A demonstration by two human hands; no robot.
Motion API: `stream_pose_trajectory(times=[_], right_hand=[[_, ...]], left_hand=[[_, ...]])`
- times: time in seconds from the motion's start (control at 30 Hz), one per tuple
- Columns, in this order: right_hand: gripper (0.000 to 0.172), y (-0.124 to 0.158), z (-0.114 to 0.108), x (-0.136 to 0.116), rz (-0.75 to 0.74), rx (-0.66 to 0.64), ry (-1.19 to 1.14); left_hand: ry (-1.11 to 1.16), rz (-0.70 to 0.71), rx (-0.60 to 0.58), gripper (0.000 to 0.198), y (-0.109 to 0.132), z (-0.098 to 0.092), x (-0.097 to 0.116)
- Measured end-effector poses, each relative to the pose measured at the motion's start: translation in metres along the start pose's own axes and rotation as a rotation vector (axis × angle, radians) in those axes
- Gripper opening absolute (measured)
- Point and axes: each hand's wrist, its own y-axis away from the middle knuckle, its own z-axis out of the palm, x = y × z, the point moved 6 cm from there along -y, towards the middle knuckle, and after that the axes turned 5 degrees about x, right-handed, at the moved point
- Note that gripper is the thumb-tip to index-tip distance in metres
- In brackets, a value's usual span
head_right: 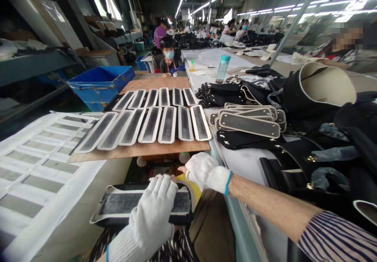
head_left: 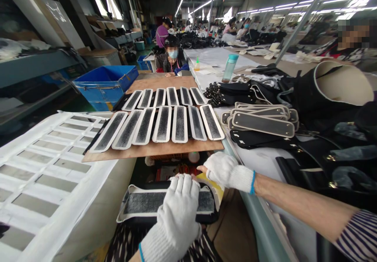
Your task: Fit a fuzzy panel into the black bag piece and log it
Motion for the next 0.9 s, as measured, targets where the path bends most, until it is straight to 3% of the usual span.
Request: stream_pose_trajectory(times=[0.23,0.43,0.7,0.9], right_hand=[[0.059,0.005,-0.004,-0.005,-0.016,-0.002,0.063],[0.053,0.018,-0.013,-0.012,0.017,0.046,0.073],[0.053,0.02,0.002,-0.008,0.081,0.13,0.089],[0.052,0.04,-0.001,-0.01,0.148,0.213,0.123]], left_hand=[[0.069,0.019,-0.036,0.061,-0.001,0.007,-0.002],[0.139,0.039,0.023,0.057,0.0,0.011,-0.003],[0.113,0.039,-0.032,0.066,-0.003,0.01,-0.003],[0.08,0.078,-0.032,0.097,0.014,0.001,0.011]])
